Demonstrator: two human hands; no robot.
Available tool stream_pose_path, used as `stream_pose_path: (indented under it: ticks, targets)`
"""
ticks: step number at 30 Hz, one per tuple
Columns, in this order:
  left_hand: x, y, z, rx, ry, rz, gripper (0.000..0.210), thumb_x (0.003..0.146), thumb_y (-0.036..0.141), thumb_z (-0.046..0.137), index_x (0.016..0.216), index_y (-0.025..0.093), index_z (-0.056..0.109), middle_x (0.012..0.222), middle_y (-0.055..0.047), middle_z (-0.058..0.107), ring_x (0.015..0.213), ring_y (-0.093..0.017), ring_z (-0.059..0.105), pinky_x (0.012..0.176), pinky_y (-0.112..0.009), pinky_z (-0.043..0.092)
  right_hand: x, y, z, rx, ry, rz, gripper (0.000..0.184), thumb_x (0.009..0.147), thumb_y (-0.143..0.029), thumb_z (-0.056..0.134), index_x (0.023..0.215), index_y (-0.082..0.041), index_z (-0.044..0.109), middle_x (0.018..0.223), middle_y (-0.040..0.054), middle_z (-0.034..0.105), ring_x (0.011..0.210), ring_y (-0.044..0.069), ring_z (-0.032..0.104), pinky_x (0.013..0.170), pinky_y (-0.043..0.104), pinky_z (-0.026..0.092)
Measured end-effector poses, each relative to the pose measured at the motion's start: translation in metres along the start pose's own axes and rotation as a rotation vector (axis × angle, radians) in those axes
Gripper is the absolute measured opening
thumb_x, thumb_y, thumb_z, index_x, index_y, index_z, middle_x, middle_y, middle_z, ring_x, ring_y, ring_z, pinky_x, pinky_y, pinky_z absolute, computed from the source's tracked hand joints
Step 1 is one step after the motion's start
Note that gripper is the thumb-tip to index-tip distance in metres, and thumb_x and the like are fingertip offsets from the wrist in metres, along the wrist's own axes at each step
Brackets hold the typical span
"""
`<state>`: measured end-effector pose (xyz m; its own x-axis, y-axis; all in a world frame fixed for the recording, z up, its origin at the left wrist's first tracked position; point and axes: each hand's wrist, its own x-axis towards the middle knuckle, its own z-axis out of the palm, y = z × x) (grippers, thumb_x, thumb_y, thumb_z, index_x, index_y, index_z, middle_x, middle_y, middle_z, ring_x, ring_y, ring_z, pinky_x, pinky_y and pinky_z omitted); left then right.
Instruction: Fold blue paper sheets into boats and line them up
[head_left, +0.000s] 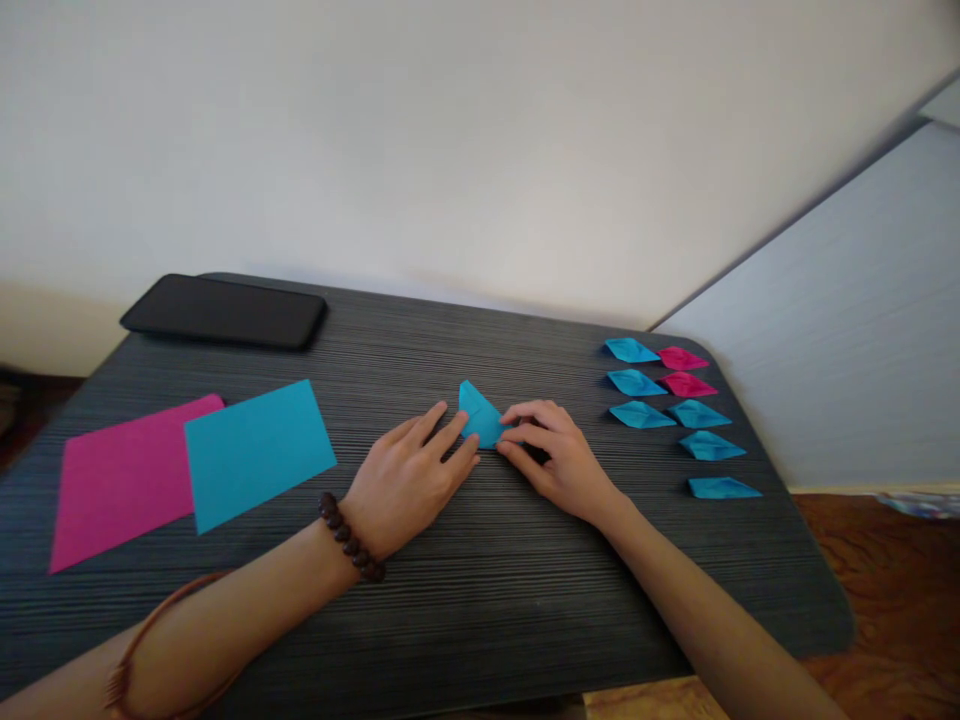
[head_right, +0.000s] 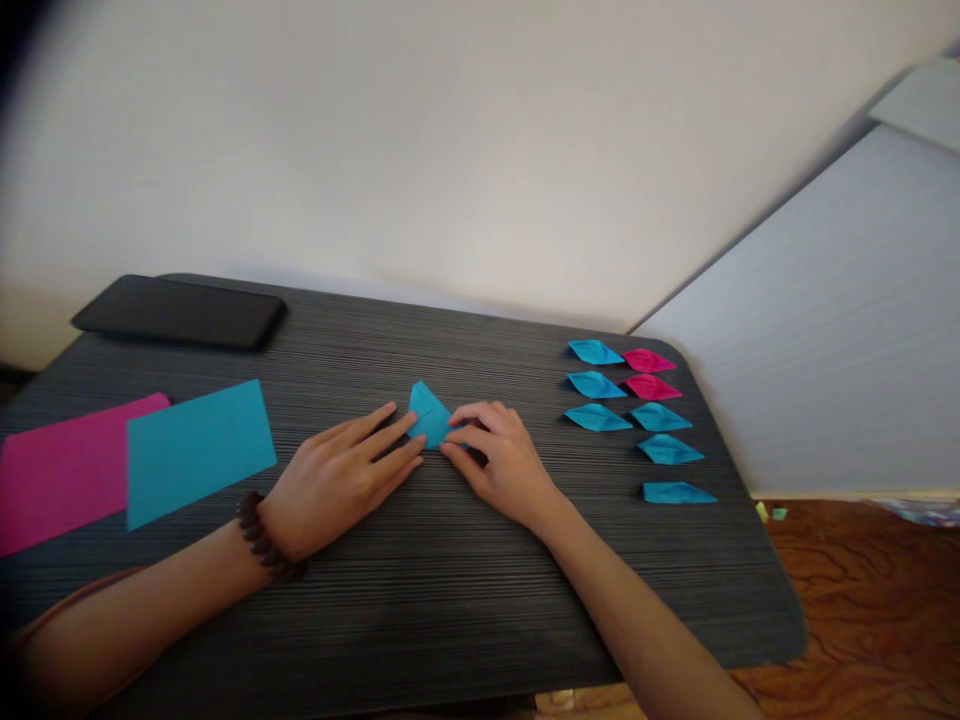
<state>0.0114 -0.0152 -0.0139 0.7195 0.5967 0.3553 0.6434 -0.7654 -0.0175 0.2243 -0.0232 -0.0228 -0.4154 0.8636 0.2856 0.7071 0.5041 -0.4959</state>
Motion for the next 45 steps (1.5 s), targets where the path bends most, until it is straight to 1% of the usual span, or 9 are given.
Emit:
stream_pose_path:
  ticks: [3, 6, 10, 13, 18, 23, 27, 34, 45]
  targets:
    - [0.0, 0.002, -0.003, 0.018, -0.019, 0.001, 0.026, 0.089, 0.026, 0.048, 0.105, 0.016, 0.066, 0.116, -0.011, 0.063, 0.108, -0.031, 0.057, 0.081, -0.042, 0.055, 0.001, 0.001, -0.002, 0.045, -0.01, 0.02, 0.013, 0.085, -0.029, 0.056, 0.091, -0.023, 0.067, 0.109, 0.0044, 0.056, 0.093, 0.017, 0.052, 0.083, 0.036, 0.041]
    - [0.0, 0.003, -0.003, 0.02, -0.032, 0.004, 0.027, 0.089, 0.027, 0.047, 0.106, 0.017, 0.066, 0.117, -0.011, 0.063, 0.108, -0.03, 0.057, 0.081, -0.042, 0.055, 0.0, 0.002, -0.003, 0.078, -0.032, -0.015, 0.014, 0.084, -0.029, 0.057, 0.093, -0.027, 0.068, 0.112, 0.0037, 0.053, 0.091, 0.016, 0.051, 0.083, 0.035, 0.041]
    - [0.0, 0.001, -0.003, 0.016, -0.054, -0.008, 0.028, 0.09, 0.028, 0.046, 0.108, 0.019, 0.065, 0.119, -0.01, 0.062, 0.11, -0.03, 0.056, 0.082, -0.042, 0.054, 0.0, 0.003, -0.003, 0.067, -0.064, -0.066, 0.012, 0.084, -0.029, 0.057, 0.089, -0.026, 0.068, 0.113, 0.0038, 0.052, 0.093, 0.017, 0.05, 0.085, 0.037, 0.04]
    - [0.0, 0.001, -0.003, 0.016, -0.067, -0.009, 0.029, 0.09, 0.029, 0.045, 0.109, 0.019, 0.065, 0.12, -0.009, 0.061, 0.111, -0.03, 0.055, 0.084, -0.042, 0.053, -0.001, 0.002, -0.003, 0.067, -0.068, -0.064, 0.011, 0.085, -0.028, 0.056, 0.088, -0.025, 0.066, 0.112, 0.0039, 0.052, 0.091, 0.016, 0.051, 0.085, 0.036, 0.04]
    - [-0.002, 0.001, -0.004, 0.041, -0.099, 0.005, 0.03, 0.09, 0.026, 0.045, 0.113, 0.019, 0.063, 0.122, -0.01, 0.06, 0.113, -0.03, 0.054, 0.086, -0.041, 0.052, 0.001, 0.0, -0.001, 0.082, -0.02, 0.052, 0.009, 0.084, -0.029, 0.057, 0.085, -0.021, 0.061, 0.102, 0.0052, 0.055, 0.097, 0.018, 0.051, 0.085, 0.035, 0.041]
    - [-0.006, 0.0, -0.003, 0.07, -0.169, 0.064, 0.036, 0.086, 0.02, 0.051, 0.121, 0.016, 0.057, 0.128, -0.013, 0.054, 0.117, -0.032, 0.05, 0.092, -0.042, 0.048, 0.003, 0.002, 0.006, 0.049, 0.079, 0.16, 0.016, 0.082, -0.033, 0.06, 0.075, -0.019, 0.056, 0.094, 0.005, 0.055, 0.091, 0.018, 0.052, 0.084, 0.034, 0.042]
    - [-0.007, 0.001, -0.002, 0.074, -0.148, 0.083, 0.039, 0.085, 0.019, 0.051, 0.124, 0.013, 0.054, 0.128, -0.014, 0.054, 0.117, -0.032, 0.049, 0.093, -0.042, 0.047, 0.004, 0.002, 0.009, -0.002, 0.117, 0.214, 0.018, 0.082, -0.034, 0.059, 0.073, -0.019, 0.056, 0.092, 0.0053, 0.054, 0.089, 0.018, 0.051, 0.083, 0.034, 0.043]
    - [-0.008, 0.002, -0.006, 0.058, -0.189, 0.085, 0.045, 0.085, 0.018, 0.05, 0.13, 0.018, 0.048, 0.127, -0.015, 0.055, 0.117, -0.033, 0.049, 0.091, -0.044, 0.048, 0.005, 0.001, 0.011, -0.028, 0.136, 0.258, 0.019, 0.081, -0.036, 0.059, 0.073, -0.019, 0.056, 0.092, 0.0059, 0.053, 0.086, 0.019, 0.051, 0.079, 0.035, 0.043]
    - [-0.006, 0.003, -0.007, 0.043, -0.218, 0.078, 0.042, 0.084, 0.018, 0.051, 0.126, 0.016, 0.053, 0.129, -0.016, 0.052, 0.118, -0.034, 0.048, 0.093, -0.045, 0.047, 0.005, 0.0, 0.011, -0.092, 0.157, 0.296, 0.025, 0.081, -0.043, 0.059, 0.072, -0.019, 0.055, 0.09, 0.0059, 0.053, 0.084, 0.019, 0.051, 0.078, 0.036, 0.043]
